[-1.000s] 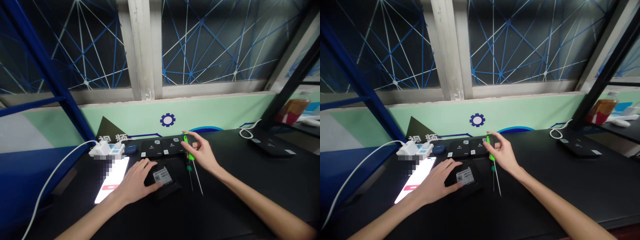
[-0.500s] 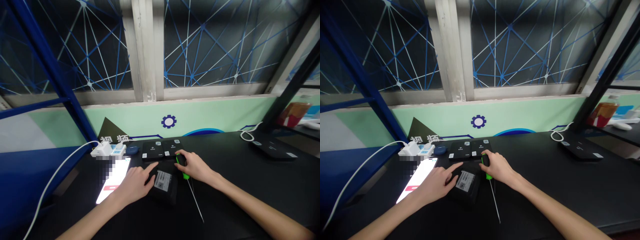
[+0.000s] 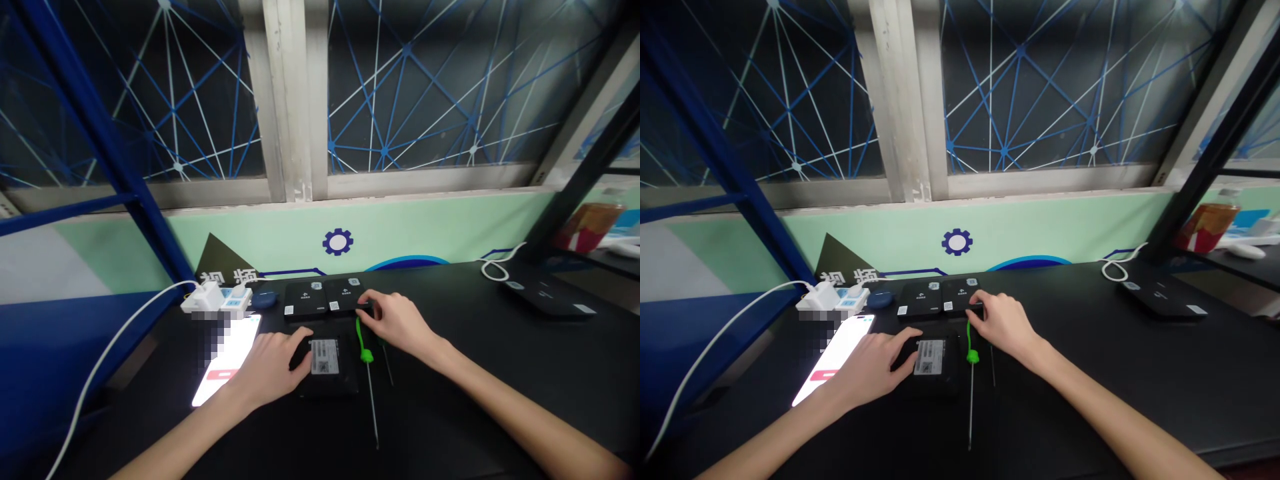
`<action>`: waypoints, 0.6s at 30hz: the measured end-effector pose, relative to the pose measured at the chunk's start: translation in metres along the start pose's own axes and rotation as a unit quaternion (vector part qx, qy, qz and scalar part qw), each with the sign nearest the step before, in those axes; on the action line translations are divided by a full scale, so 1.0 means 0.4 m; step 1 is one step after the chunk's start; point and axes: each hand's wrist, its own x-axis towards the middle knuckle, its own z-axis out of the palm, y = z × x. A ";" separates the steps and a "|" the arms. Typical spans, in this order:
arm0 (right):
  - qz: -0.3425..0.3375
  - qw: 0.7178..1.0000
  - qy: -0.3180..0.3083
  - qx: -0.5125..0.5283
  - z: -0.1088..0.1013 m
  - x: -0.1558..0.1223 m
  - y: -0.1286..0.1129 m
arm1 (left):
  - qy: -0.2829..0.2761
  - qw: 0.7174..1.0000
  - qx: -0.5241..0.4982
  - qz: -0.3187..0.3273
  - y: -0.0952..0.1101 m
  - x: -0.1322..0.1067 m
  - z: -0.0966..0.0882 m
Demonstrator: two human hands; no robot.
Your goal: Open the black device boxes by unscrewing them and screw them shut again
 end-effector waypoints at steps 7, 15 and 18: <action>0.059 0.987 -0.019 -0.150 -0.002 0.011 0.038 | 0.053 0.998 -0.025 0.037 0.011 0.000 -0.010; 0.078 0.985 -0.104 -0.113 -0.013 0.019 0.057 | 0.033 0.996 -0.029 0.077 -0.002 -0.010 0.002; 0.095 0.984 -0.109 -0.107 -0.008 0.021 0.057 | -0.002 0.997 -0.031 0.075 -0.009 -0.011 0.006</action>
